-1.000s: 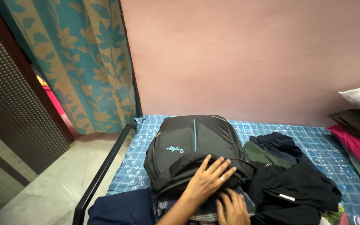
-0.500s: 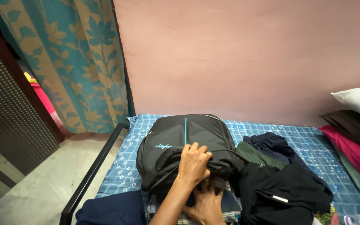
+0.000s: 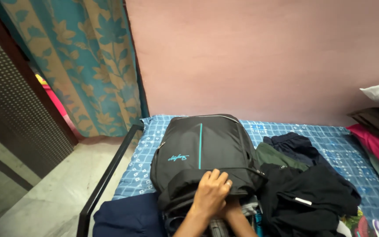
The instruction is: Packing clothes and personal items into a backpack on a bed.
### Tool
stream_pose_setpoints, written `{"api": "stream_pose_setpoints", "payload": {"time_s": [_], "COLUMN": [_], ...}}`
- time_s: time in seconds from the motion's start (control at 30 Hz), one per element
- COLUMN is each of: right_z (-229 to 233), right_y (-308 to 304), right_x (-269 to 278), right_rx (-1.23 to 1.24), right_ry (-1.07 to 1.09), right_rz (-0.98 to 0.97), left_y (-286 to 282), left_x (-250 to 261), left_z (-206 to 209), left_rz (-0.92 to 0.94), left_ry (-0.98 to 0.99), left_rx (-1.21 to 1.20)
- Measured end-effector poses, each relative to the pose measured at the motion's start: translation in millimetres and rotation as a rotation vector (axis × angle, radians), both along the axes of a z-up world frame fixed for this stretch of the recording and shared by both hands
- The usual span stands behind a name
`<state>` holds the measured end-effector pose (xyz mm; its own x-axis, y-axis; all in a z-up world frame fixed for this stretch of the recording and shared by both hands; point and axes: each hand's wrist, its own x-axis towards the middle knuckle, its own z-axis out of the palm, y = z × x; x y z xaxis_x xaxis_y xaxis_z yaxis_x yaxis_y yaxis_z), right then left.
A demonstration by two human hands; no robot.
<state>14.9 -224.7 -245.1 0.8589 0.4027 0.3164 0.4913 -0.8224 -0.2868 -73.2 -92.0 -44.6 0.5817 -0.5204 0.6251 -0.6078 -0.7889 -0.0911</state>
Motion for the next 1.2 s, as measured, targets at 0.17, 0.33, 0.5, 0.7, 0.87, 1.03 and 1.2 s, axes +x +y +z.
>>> {"api": "stream_pose_setpoints", "payload": {"time_s": [0.17, 0.33, 0.5, 0.7, 0.87, 1.03, 1.2], "right_z": [-22, 62, 9, 47, 19, -22, -148], "right_y": [-16, -1, 20, 73, 64, 63, 47], "right_x": [-4, -76, -92, -106, -79, -49, -37], "right_rx": [-0.175, 0.171, -0.045, -0.012, -0.16, -0.153, -0.408], "right_ry": [-0.087, -0.43, -0.715, -0.835, -0.716, -0.72, -0.308], "right_rz": [0.039, 0.016, 0.036, 0.004, 0.047, -0.033, -0.089], "left_y": [5, 45, 111, 137, 154, 146, 129], "left_x": [-33, -63, -65, -60, -59, -62, -55], "left_z": [-33, -71, -102, -71, -66, -44, -51], "left_rz": [0.004, 0.458, 0.59, 0.529, 0.515, 0.527, 0.46], "left_ry": [-0.04, -0.25, 0.216, 0.408, 0.411, 0.259, 0.176], "left_rx": [-0.135, -0.332, -0.789, -0.806, -0.737, -0.678, -0.676]}}
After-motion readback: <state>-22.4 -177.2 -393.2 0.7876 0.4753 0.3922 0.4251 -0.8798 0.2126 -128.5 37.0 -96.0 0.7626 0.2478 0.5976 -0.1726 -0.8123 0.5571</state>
